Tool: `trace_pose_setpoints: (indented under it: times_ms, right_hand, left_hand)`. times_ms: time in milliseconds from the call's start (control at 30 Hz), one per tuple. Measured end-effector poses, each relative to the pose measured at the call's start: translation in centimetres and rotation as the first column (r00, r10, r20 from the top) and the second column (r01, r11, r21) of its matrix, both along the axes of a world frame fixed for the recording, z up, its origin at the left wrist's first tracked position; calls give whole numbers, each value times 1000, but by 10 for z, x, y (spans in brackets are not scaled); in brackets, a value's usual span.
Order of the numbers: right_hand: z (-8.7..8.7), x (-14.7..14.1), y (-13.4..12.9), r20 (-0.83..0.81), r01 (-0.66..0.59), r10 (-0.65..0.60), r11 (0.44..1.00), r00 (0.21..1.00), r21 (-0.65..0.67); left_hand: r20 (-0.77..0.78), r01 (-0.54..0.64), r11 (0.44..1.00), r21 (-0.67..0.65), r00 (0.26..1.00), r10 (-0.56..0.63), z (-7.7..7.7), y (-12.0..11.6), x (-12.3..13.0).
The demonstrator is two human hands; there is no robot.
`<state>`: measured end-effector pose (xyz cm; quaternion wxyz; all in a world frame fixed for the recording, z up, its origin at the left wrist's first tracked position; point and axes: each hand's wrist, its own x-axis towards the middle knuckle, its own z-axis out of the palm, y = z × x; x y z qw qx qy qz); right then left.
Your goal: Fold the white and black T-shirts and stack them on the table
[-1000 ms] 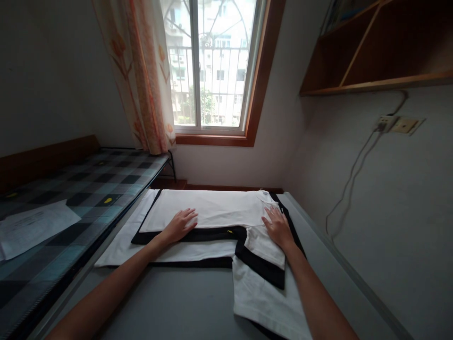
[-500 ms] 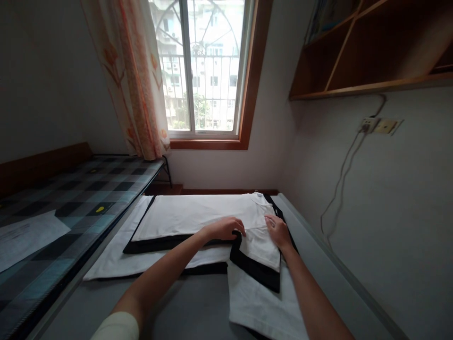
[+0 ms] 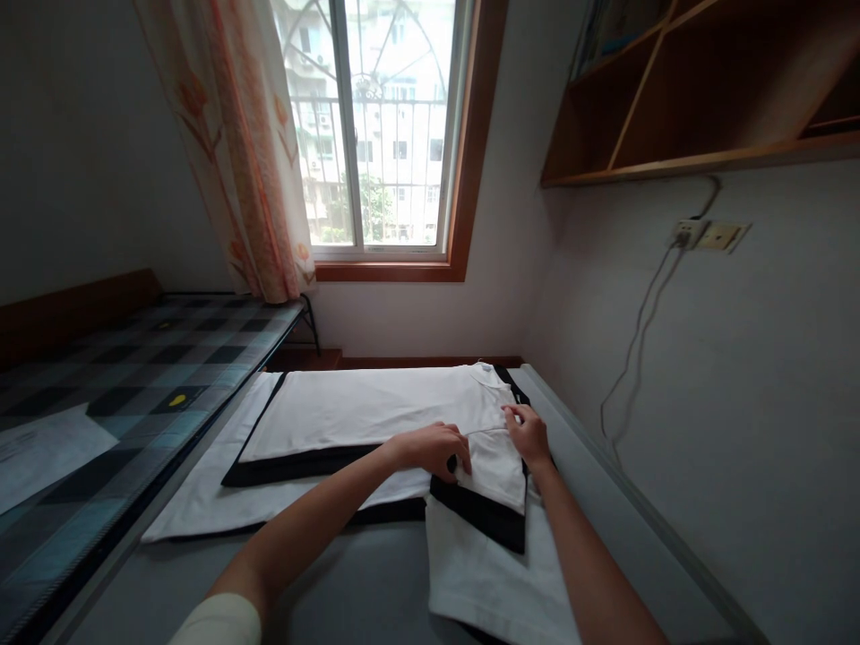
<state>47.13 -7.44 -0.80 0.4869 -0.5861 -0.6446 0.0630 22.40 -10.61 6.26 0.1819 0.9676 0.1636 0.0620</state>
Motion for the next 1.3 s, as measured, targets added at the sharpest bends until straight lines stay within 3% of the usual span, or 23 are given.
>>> trace_pose_setpoints:
  times_ms: [100,233,333,400,467,567,633,700,833,900,1000,1133,1300]
  right_hand:
    - [1,-1,-1,-11,-15,15,1000,1000,-12]
    - [2,-2,-2,-50,-29,27,999,998,-33]
    - [5,-2,-3,-161,-81,64,992,985,-98]
    - [10,-1,-3,-277,-171,127,975,952,-141]
    - [15,0,-5,-373,-245,177,959,911,-142]
    - [20,1,-7,-380,-214,154,970,912,-120]
    - [20,1,-8,-300,-160,117,980,947,-122]
    - [16,0,-8,-188,-135,107,981,976,-140]
    - [7,-5,-8,44,-149,161,967,986,-205]
    - [4,-7,-8,149,-123,159,967,976,-225]
    - [3,-8,-10,241,-72,128,971,962,-228]
    - [9,-9,-10,294,-68,125,978,948,-198]
    - [28,-19,7,222,-111,125,991,967,-73]
  left_hand:
    - [-7,-6,1000,-29,1000,5,-1,0,1]
    - [117,-29,989,-145,992,46,-4,4,3]
    - [202,-144,938,-314,956,215,-10,12,6]
    - [215,-257,850,-460,896,388,-16,22,8]
    - [201,-340,696,-633,796,571,-23,35,9]
    - [120,-396,434,-809,612,782,-31,54,5]
    - [89,-416,360,-835,544,835,-36,62,0]
    - [137,-384,396,-834,551,823,-42,63,-5]
    - [304,-325,575,-751,602,738,-54,54,-9]
    - [378,-402,649,-645,571,729,-60,48,-7]
    - [454,-516,716,-470,555,697,-66,43,-3]
    - [512,-542,750,-378,553,657,-67,41,-1]
    - [553,-564,699,-439,443,706,-65,46,-1]
